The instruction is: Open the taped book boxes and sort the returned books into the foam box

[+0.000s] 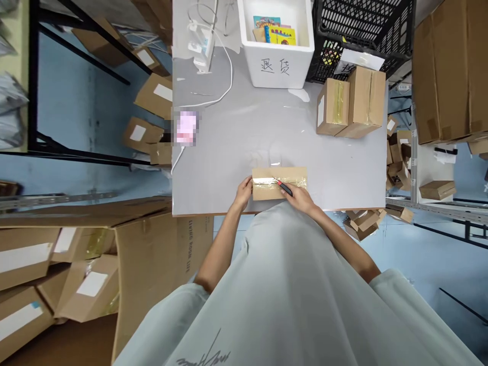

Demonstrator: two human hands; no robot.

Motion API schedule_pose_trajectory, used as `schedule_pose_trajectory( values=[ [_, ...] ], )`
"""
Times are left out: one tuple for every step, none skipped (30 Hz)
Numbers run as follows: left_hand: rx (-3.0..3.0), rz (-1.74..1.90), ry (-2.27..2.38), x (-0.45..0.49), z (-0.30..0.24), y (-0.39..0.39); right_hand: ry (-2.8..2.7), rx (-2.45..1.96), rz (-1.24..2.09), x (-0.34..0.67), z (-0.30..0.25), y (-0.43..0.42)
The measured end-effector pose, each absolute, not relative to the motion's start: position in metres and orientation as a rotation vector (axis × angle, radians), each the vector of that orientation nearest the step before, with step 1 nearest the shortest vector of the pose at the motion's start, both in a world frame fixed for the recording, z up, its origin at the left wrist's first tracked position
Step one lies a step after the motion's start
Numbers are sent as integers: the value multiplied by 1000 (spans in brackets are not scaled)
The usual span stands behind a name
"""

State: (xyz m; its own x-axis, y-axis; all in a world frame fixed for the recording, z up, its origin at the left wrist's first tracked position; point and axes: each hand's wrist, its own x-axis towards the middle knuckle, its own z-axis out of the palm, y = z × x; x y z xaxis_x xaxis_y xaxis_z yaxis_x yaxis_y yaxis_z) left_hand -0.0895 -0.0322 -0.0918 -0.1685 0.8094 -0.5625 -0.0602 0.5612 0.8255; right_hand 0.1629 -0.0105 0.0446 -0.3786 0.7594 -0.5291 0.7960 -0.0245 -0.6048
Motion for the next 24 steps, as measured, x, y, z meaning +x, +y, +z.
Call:
schedule_pose_trajectory(
  values=[
    [650, 890, 1547, -93, -88, -35, 2177, 1720, -1352, 161, 46, -9],
    [651, 907, 1526, -97, -84, -38, 2195, 1710, -1318, 160, 47, -8],
    [662, 925, 1496, -100, -80, -41, 2217, 1697, -1294, 159, 49, -6],
    [694, 941, 1466, -103, -77, -43, 2245, 1678, -1277, 159, 51, -5],
    [730, 951, 1441, -106, -74, -45, 2274, 1652, -1263, 157, 53, -3],
    [761, 954, 1423, -108, -72, -45, 2301, 1617, -1251, 156, 55, -1],
    [784, 953, 1408, -109, -70, -46, 2324, 1572, -1240, 153, 57, 1],
    [799, 949, 1394, -110, -69, -46, 2343, 1521, -1228, 150, 58, 3],
    [808, 945, 1380, -111, -69, -45, 2357, 1467, -1209, 146, 60, 5],
    [814, 942, 1369, -111, -69, -45, 2366, 1413, -1184, 142, 61, 6],
    [823, 941, 1362, -112, -70, -44, 2369, 1366, -1152, 137, 63, 8],
    [837, 942, 1357, -112, -70, -44, 2365, 1326, -1114, 131, 65, 10],
    [854, 942, 1353, -113, -70, -44, 2352, 1296, -1070, 126, 67, 12],
    [874, 941, 1352, -114, -70, -44, 2331, 1273, -1023, 120, 69, 14],
    [894, 939, 1354, -115, -70, -45, 2308, 1256, -975, 115, 71, 16],
    [913, 937, 1358, -116, -70, -45, 2286, 1241, -929, 110, 73, 18],
    [929, 936, 1362, -116, -69, -46, 2267, 1227, -886, 105, 75, 20],
    [943, 936, 1365, -117, -69, -46, 2252, 1213, -849, 102, 77, 21],
    [958, 936, 1365, -117, -69, -47, 2242, 1199, -816, 98, 78, 22],
    [975, 938, 1361, -117, -69, -47, 2236, 1185, -789, 96, 79, 23],
    [990, 941, 1352, -118, -69, -47, 2232, 1170, -765, 94, 80, 24],
    [1005, 942, 1340, -118, -70, -47, 2231, 1153, -742, 92, 80, 25],
    [1016, 942, 1328, -118, -71, -47, 2231, 1135, -719, 91, 81, 27],
    [1024, 939, 1315, -119, -72, -46, 2229, 1114, -697, 90, 81, 28]
  ],
)
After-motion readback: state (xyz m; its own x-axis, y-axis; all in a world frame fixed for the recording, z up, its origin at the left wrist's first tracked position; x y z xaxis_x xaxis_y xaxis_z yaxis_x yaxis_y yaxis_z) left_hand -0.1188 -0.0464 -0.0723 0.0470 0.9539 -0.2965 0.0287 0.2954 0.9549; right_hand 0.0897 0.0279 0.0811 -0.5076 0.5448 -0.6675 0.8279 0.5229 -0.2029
